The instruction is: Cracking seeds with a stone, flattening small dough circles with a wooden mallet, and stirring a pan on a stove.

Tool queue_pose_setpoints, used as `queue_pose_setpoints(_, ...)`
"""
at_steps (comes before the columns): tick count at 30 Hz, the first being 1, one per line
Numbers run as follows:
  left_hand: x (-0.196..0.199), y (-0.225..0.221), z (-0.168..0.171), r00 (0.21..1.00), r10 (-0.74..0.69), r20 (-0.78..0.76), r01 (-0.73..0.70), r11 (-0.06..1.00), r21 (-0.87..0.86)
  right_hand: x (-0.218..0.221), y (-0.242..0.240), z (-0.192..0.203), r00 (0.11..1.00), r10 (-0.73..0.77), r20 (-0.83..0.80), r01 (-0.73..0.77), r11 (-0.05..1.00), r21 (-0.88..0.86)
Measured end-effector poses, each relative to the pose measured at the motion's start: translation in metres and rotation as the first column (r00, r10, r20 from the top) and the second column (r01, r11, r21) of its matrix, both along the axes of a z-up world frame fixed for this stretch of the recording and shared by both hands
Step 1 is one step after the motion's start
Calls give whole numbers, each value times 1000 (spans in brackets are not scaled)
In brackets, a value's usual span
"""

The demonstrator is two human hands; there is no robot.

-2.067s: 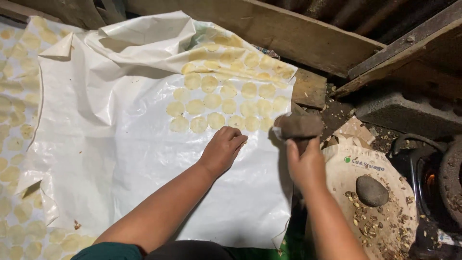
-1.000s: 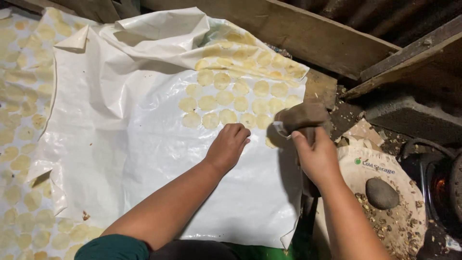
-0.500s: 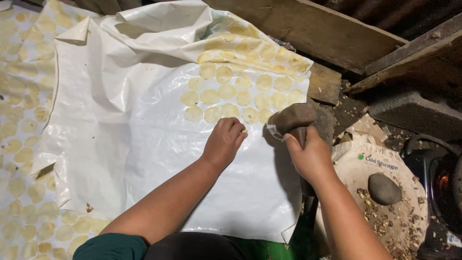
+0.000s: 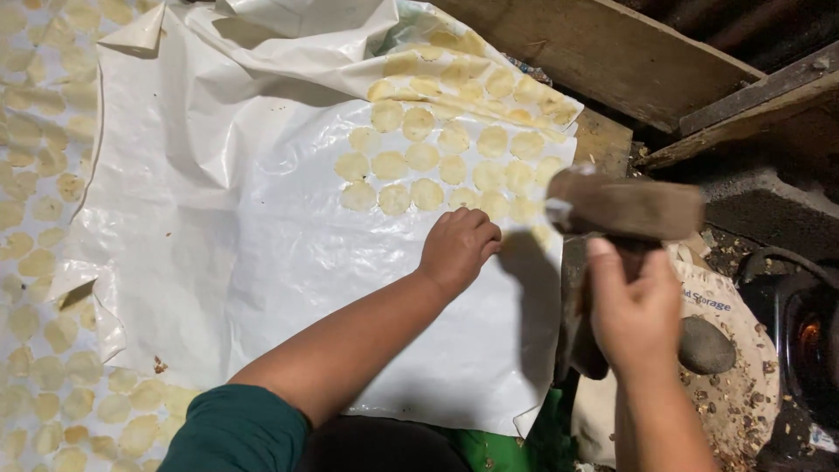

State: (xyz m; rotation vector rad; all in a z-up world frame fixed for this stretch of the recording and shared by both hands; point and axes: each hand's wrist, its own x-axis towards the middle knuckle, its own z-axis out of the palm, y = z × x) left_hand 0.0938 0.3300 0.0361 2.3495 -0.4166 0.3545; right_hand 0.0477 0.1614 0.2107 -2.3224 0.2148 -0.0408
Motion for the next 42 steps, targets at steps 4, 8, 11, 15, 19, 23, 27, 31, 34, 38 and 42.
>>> queue_pose_setpoints(4,1,0,-1,999,-10,39,9,1000,18,-10,-13,3,868,19,496,-173,948,267)
queue_pose_setpoints(8,-4,22,-12,992,8,124,-36,973,226,-11,20,-74,900,-120,419,129,992,6)
queue_pose_setpoints(11,-5,31,-6,991,-17,131,-12,977,215,-8,28,-75,909,-124,399,143,990,-19)
queue_pose_setpoints(15,-18,39,-4,997,3,80,-19,980,197,10,6,-76,955,-66,288,92,993,-75)
queue_pose_setpoints(19,-16,41,2,998,-16,65,4,985,174,17,-30,-77,977,-48,207,76,989,-130)
queue_pose_setpoints(23,-18,61,3,998,-15,65,4,988,157,-2,-4,-91,987,-24,162,52,985,-165)
queue_pose_setpoints(27,-29,65,2,999,-30,38,24,991,134,8,4,-98,998,-9,64,23,976,-215)
queue_pose_setpoints(31,-28,70,6,999,-41,29,37,992,118,37,-17,-98,1000,5,-17,-10,967,-256)
queue_pose_setpoints(34,-26,71,4,999,-51,-8,51,993,104,23,-5,-114,995,11,-102,-39,959,-282)
queue_pose_setpoints(38,-17,64,6,998,-54,-12,55,994,94,19,18,-109,988,20,-154,-67,950,-305)
queue_pose_setpoints(42,-6,52,-6,999,-14,-50,17,999,46,23,31,-38,971,24,-239,-78,973,-218)
